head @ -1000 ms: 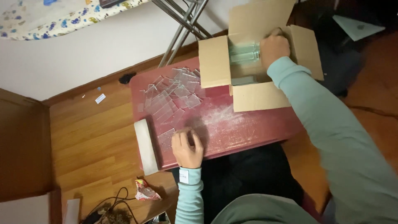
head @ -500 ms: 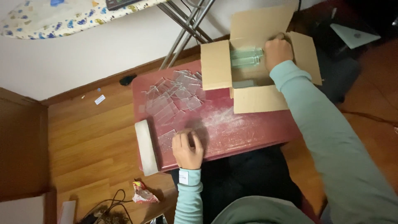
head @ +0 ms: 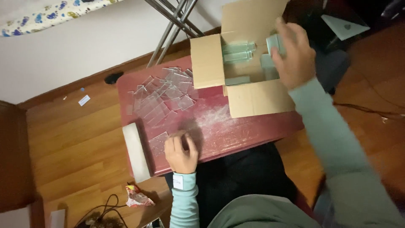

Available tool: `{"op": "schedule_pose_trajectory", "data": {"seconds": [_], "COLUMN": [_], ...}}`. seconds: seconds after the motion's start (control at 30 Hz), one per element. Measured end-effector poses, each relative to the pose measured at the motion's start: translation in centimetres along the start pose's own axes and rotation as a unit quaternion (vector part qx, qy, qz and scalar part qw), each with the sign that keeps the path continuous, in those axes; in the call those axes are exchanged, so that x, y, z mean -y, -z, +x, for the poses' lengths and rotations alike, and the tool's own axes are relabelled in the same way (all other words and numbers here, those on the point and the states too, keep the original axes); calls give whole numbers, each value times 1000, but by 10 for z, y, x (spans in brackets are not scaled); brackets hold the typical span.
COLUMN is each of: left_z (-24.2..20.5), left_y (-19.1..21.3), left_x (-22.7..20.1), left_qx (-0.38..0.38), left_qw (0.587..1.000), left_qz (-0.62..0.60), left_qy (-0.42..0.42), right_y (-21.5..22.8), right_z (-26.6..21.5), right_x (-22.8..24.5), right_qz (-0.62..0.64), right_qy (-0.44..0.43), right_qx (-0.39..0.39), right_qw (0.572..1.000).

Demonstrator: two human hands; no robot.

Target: Organizing and inspecting small rectangular glass pieces by placing them into a cardboard box.

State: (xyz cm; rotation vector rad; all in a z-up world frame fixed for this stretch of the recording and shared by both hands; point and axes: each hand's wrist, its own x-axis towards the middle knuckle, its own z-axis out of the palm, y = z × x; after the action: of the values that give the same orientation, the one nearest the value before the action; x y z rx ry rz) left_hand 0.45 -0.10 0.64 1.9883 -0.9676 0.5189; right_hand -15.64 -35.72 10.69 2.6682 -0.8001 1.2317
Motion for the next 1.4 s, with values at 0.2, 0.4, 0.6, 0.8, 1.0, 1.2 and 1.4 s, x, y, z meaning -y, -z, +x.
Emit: {"op": "schedule_pose_trajectory", "data": {"seconds": [0.2,0.4,0.6,0.8,1.0,1.2,1.4], "left_z": [-22,-66,-92,-113,-137,-149,-133], "left_y": [-17,-1,-4,4,0,-7,14], "left_x": [26,-76,-84,-70,-50,-27,-36], "left_qx": [-79,71,163,159,139,177,274], "left_qw": [994,864,757,614,529,427,323], "left_qz": [-73,-440,-571,-652,-663,-731,-796], "left_qy": [-26,235,275,416,511,502,432], "right_y": [13,48,77,66,84,73,71], "right_z": [-116,-191,-186,-207,-185,-187,-200], "right_x": [27,126,190,199,200,191,194], "right_qz": [12,84,275,269,405,426,445], "right_qy": [51,116,75,86,16,63,-34], "right_qx": [-213,-51,70,197,270,269,309], "right_qw": [976,988,956,939,873,862,840]}}
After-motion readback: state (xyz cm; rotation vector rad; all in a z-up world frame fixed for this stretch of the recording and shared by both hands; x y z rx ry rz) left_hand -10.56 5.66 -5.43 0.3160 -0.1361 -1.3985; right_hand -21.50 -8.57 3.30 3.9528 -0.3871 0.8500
